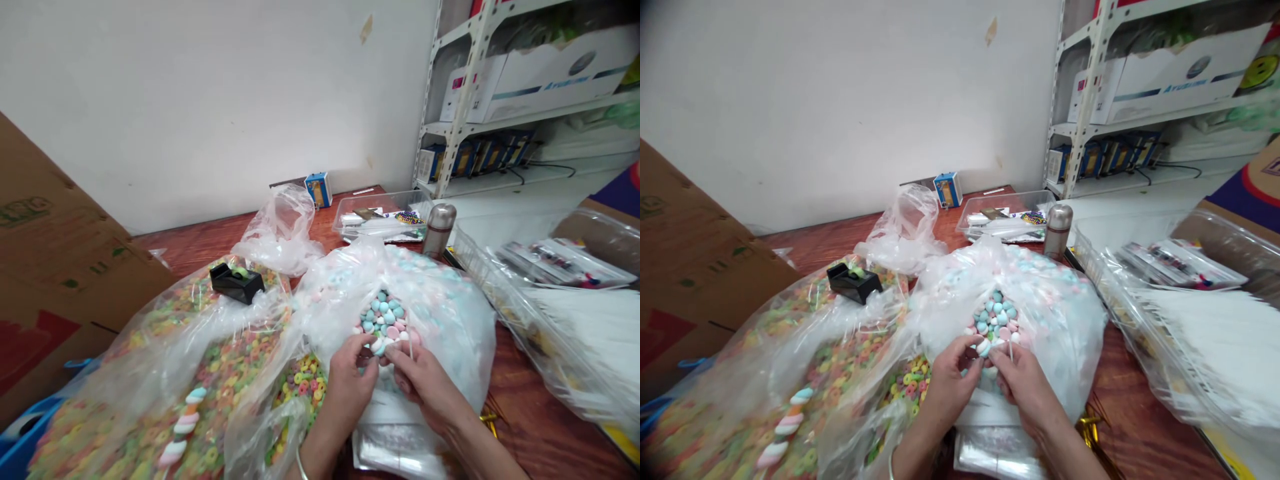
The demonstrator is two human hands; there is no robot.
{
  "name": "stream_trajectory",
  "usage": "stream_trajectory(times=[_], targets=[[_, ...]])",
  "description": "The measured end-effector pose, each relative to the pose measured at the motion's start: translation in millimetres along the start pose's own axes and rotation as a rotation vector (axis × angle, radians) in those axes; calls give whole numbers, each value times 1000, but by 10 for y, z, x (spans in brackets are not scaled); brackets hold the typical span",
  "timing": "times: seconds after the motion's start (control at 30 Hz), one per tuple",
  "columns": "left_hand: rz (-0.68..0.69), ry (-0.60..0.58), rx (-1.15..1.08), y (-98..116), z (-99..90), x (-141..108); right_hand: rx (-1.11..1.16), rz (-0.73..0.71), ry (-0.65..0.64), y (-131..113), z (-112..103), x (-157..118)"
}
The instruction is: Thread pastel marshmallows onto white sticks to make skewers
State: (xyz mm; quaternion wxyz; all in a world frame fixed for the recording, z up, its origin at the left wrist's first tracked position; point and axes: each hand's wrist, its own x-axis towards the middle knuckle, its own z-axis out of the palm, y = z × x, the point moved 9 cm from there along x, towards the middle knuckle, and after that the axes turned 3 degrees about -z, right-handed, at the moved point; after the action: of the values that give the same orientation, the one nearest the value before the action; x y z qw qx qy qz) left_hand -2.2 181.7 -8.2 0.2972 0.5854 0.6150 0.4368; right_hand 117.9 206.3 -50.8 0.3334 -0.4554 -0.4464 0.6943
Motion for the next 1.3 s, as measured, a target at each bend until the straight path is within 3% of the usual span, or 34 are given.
stream_trajectory(times=[0.2, 0.27, 0.4, 0.5, 0.6, 0.7, 1.0, 1.3], targets=[[-283, 36, -351, -249, -5, 48, -17, -64, -64, -120, 104, -87], [-415, 74, -561, -317, -6, 25, -89, -183, -22, -298, 91, -192], [-560, 188, -838, -390, -56, -43, -647, -559, 151, -698, 39, -491], [-593, 240, -931, -414, -90, -75, -1171, -670, 179, -611, 118, -568], [-586, 271, -945, -400, -120, -89, -1488, -667, 188, -395, 159, -561], [-554, 287, -922, -352, -142, -96, -1606, -643, 188, -295, 185, -572], [-488, 269, -783, -305, -133, -106, -1645, -539, 163, -300, 160, -529], [-396, 243, -604, -249, -112, -95, -1702, -462, 194, -387, 287, -569]])
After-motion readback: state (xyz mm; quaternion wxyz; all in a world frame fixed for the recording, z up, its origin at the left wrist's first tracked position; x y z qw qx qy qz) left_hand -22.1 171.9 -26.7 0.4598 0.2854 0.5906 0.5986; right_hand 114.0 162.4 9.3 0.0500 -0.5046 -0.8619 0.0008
